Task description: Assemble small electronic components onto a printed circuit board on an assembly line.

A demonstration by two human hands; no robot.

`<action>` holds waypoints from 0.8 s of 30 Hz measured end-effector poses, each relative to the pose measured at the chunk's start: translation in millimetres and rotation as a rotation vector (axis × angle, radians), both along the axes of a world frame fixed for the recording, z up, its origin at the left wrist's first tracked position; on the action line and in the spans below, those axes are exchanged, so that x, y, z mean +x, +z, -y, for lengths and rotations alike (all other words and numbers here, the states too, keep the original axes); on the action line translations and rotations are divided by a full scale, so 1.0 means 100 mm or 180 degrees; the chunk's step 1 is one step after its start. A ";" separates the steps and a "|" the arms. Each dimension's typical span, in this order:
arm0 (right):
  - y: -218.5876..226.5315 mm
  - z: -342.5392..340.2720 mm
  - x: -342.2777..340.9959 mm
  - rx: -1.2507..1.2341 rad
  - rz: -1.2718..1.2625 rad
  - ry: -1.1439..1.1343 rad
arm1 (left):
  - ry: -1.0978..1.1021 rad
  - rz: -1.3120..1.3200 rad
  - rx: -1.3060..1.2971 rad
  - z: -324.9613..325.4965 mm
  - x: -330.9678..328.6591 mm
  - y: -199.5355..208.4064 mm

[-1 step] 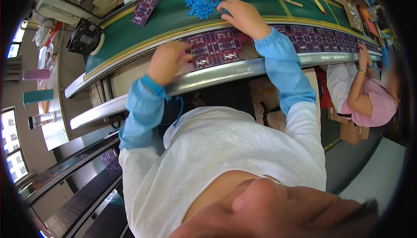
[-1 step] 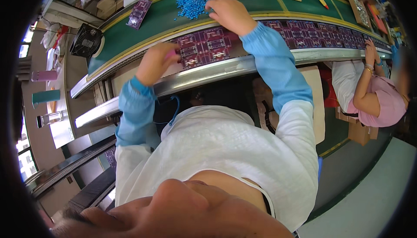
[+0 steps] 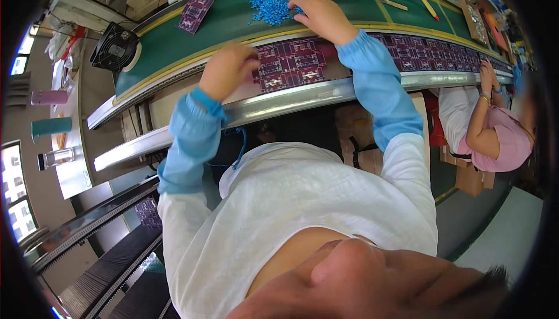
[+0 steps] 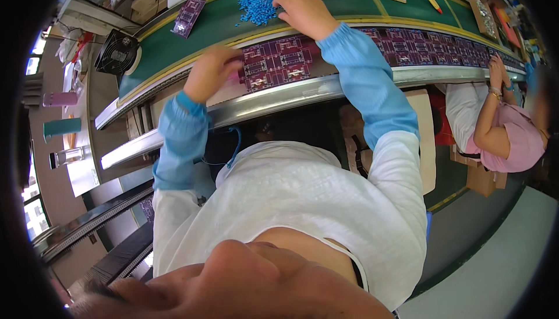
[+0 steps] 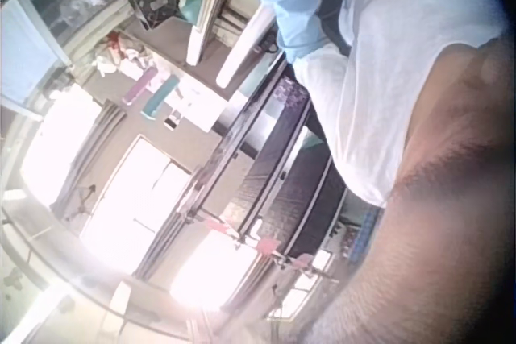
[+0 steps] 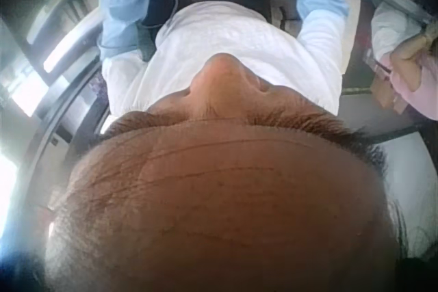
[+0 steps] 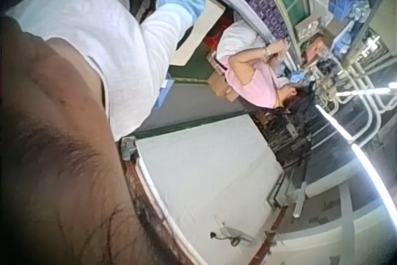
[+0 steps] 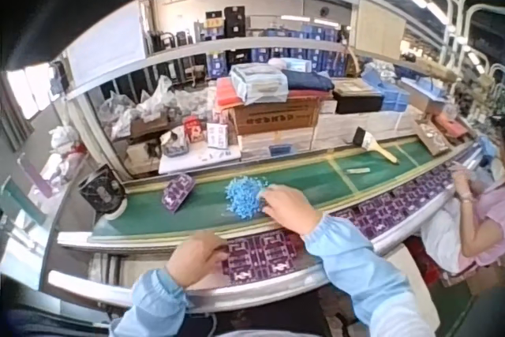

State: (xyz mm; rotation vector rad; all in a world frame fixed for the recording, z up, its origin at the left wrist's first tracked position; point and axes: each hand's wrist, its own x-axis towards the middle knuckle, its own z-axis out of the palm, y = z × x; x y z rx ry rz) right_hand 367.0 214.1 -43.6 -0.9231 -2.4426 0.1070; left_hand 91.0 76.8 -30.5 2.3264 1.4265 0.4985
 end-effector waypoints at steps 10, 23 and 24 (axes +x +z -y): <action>-0.27 -0.36 -0.46 0.0371 -0.0209 -0.0309 | 0.1082 0.0356 0.1038 -1.20 0.25 -0.53; -0.25 -0.37 -0.40 0.0337 -0.0545 -0.0176 | 0.1096 0.1499 0.0731 -1.26 0.19 -0.54; -0.25 -0.38 -0.39 0.0360 -0.0521 -0.0138 | 0.1090 0.1494 0.0729 -1.26 0.20 -0.53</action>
